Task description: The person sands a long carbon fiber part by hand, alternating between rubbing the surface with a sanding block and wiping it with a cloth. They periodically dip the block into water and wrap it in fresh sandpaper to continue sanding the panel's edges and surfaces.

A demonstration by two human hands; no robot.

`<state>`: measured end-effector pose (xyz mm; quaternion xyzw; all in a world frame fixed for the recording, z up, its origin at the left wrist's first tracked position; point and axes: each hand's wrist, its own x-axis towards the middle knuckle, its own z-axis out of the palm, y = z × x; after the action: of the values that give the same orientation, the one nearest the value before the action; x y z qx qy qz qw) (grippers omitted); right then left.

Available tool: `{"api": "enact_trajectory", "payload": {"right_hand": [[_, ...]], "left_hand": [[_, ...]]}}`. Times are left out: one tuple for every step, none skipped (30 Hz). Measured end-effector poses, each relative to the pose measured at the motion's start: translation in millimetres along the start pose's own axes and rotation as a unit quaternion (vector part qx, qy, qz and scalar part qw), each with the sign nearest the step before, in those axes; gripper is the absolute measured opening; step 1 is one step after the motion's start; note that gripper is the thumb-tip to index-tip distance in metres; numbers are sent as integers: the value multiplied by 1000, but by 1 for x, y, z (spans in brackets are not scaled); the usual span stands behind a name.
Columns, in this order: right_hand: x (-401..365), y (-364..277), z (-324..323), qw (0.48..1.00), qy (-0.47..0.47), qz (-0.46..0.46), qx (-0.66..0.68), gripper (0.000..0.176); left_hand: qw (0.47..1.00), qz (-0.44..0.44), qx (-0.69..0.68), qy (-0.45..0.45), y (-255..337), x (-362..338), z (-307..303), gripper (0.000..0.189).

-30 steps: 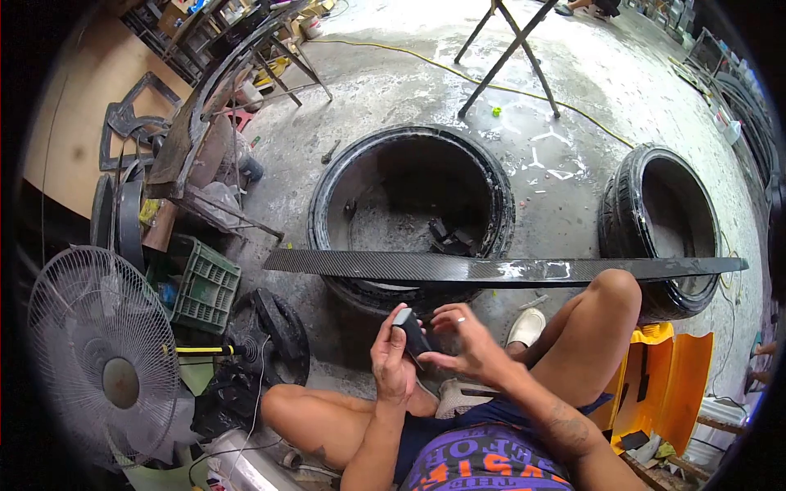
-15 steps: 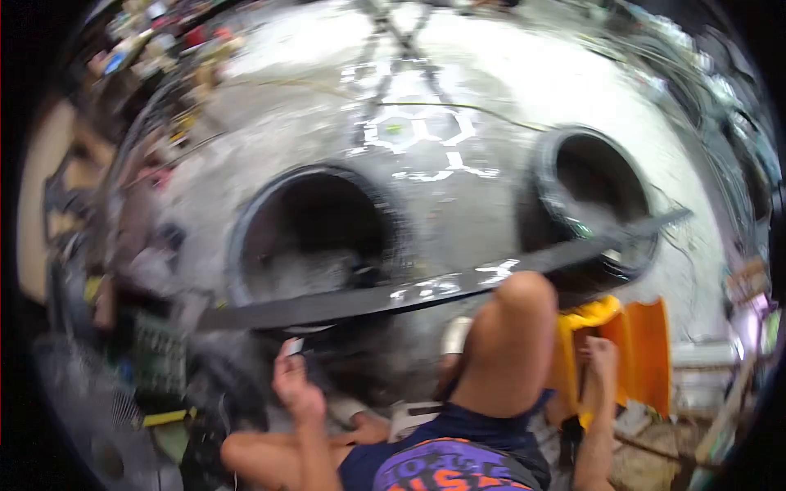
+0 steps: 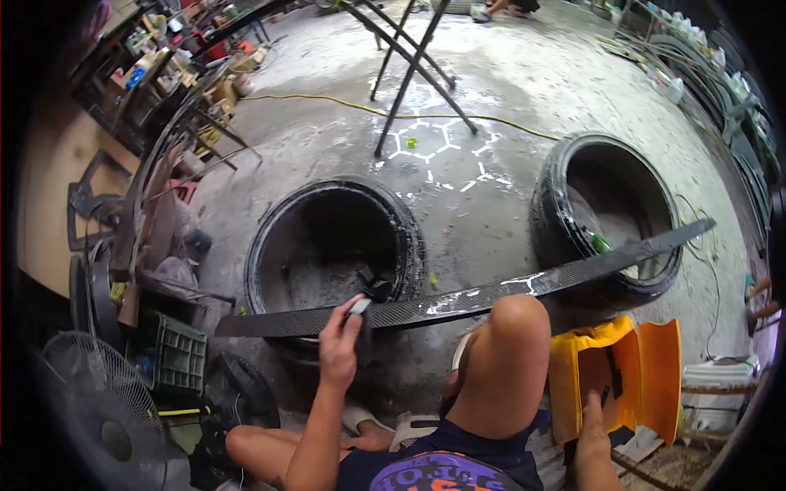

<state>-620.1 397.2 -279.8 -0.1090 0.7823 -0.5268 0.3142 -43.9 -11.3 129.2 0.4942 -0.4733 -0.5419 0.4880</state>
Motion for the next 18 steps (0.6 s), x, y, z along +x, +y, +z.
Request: {"api": "enact_trajectory", "payload": {"right_hand": [[3,16,-14,998,-11,-29,56,20],[11,-2,-11,998,-15,-36,56,20],[15,-26,-13,971,-78,84,208,19],[11,-55,-11,904,-140,206,347,20],[-2,-89,-1,916,-121,152,352,24],[-4,-116,9,921,-133,78,357,25],[-18,-166,30,920,-142,3,365,27],[-34,-221,54,912,-150,-70,375,28],[-40,-273,76,922,-155,-42,351,25],[-40,-321,107,931,-163,-14,327,22],[-34,-363,149,929,-180,-19,323,26],[-34,-417,189,873,-355,-11,335,28],[-43,-456,240,892,-337,28,301,28],[-16,-461,280,836,-469,45,282,28],[-48,-501,321,910,-386,74,131,33],[-60,-513,350,871,-479,54,96,37],[-56,-514,377,835,-546,61,28,38],[-52,-514,403,791,-606,68,-40,39]], "left_hand": [[999,-23,-39,-12,-4,9,7,33],[995,-42,-81,-27,-10,20,17,34],[994,-37,-95,-26,-14,31,30,39],[993,-50,-100,-40,-23,41,40,40],[993,-53,-95,-46,-29,50,52,40],[993,-44,-101,-48,-38,61,67,39],[990,-61,-117,-49,-52,73,80,37],[990,-45,-121,-55,-70,87,98,36],[981,-93,-155,-70,-69,95,118,35],[984,-107,-122,-77,-72,103,138,34],[980,-100,-141,-98,-73,109,159,33],[971,-124,-175,-108,-90,122,180,37],[974,-84,-193,-83,-110,133,205,40],[973,-100,-199,-63,-130,145,225,43],[957,-145,-241,-67,-125,147,233,38],[937,-189,-285,-74,-117,148,238,35],[927,-227,-290,-74,-125,153,238,35],[914,-267,-296,-73,-136,159,231,36]]}}
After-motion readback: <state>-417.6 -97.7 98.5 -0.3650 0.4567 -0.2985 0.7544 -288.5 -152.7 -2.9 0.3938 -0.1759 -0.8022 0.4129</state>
